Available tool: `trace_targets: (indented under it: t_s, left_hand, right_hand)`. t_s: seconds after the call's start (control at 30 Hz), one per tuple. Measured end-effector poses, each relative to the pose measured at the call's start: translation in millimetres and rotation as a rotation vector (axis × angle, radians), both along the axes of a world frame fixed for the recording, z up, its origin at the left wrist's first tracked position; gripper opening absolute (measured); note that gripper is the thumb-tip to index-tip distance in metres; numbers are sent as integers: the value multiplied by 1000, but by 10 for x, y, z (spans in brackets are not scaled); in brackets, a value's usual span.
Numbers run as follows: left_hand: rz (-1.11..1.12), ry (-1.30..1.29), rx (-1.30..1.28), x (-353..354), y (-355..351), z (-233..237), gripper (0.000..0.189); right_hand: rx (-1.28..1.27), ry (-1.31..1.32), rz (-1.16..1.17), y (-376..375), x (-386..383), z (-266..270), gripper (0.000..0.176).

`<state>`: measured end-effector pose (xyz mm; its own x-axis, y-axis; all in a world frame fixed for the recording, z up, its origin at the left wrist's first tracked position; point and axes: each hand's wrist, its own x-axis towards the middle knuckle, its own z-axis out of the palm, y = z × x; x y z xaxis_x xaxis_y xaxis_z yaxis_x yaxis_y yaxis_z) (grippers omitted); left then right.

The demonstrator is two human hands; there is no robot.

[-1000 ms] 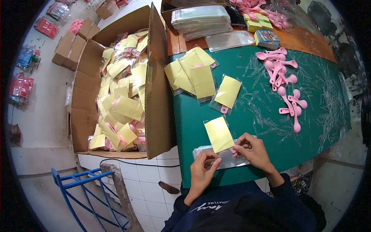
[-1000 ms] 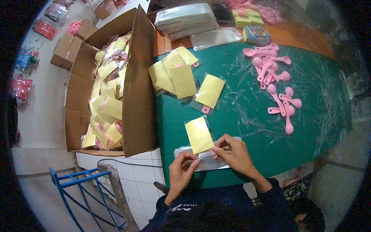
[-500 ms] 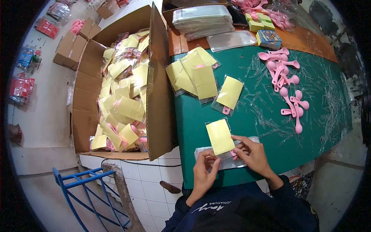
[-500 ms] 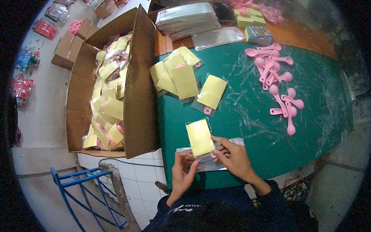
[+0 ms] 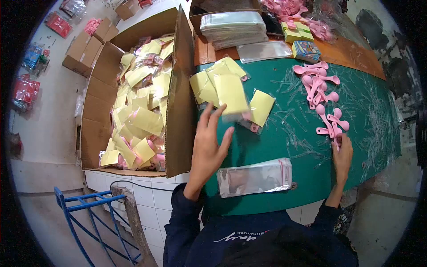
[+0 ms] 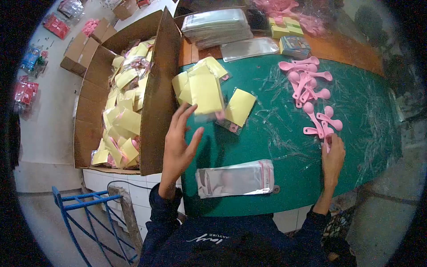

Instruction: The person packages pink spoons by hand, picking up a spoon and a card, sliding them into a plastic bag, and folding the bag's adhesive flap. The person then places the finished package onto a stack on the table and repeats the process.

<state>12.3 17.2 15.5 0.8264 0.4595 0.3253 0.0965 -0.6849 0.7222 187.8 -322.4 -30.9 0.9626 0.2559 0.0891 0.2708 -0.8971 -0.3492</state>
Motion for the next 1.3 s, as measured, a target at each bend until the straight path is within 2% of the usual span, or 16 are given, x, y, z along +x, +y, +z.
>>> trace_targets:
  t_s: [0.03, 0.1, 0.13, 0.2, 0.3, 0.4, 0.53, 0.63, 0.73, 0.83, 0.93, 1.03, 1.13, 1.23, 1.3]
  left_hand:
    - [74, 21, 231, 67, -18, 15, 35]
    - [-189, 29, 36, 91, -170, -42, 27]
    - [-347, 67, -47, 71, -298, -170, 24]
    - [-534, 222, -104, -5, -592, -379, 28]
    - [-512, 227, 41, -40, -783, -562, 31]
    - [-515, 200, -47, 1, -728, -586, 26]
    - [-493, 133, -90, 13, -622, -555, 18]
    - [-448, 272, -125, -10, -593, -490, 14]
    - [-445, 229, -225, -11, -599, -547, 13]
    - [-474, 78, -222, -10, -601, -512, 12]
    - [-514, 99, -256, -52, -563, -456, 11]
    - [-528, 240, -578, -129, -489, -385, 11]
    - [-536, 275, -896, -192, -430, -393, 15]
    - [-512, 327, -1036, -199, -411, -428, 18]
    - [-482, 318, -1071, -192, -417, -379, 20]
  right_hand:
    - [37, 42, -59, 18, 28, 18, 24]
    - [113, 130, -176, 68, 40, 58, 27]
    - [20, 39, -135, 62, 37, 53, 28]
    - [-168, -145, -48, 45, 45, 28, 32]
    - [-185, -247, 36, -3, 131, -133, 36]
    - [-235, -86, -62, 24, 176, 10, 35]
    - [-55, -325, -67, 125, 97, 293, 26]
    - [271, -251, 26, 373, -182, 533, 24]
    - [781, 65, 173, 598, -525, 523, 26]
    - [857, 193, 201, 872, -831, 541, 28]
    - [494, 99, 388, 966, -871, 481, 27]
    - [478, 124, 401, 913, -853, 469, 26]
    - [616, 162, 380, 833, -822, 416, 24]
    - [946, 308, 261, 859, -816, 505, 21]
    - [974, 299, 275, 922, -830, 557, 20]
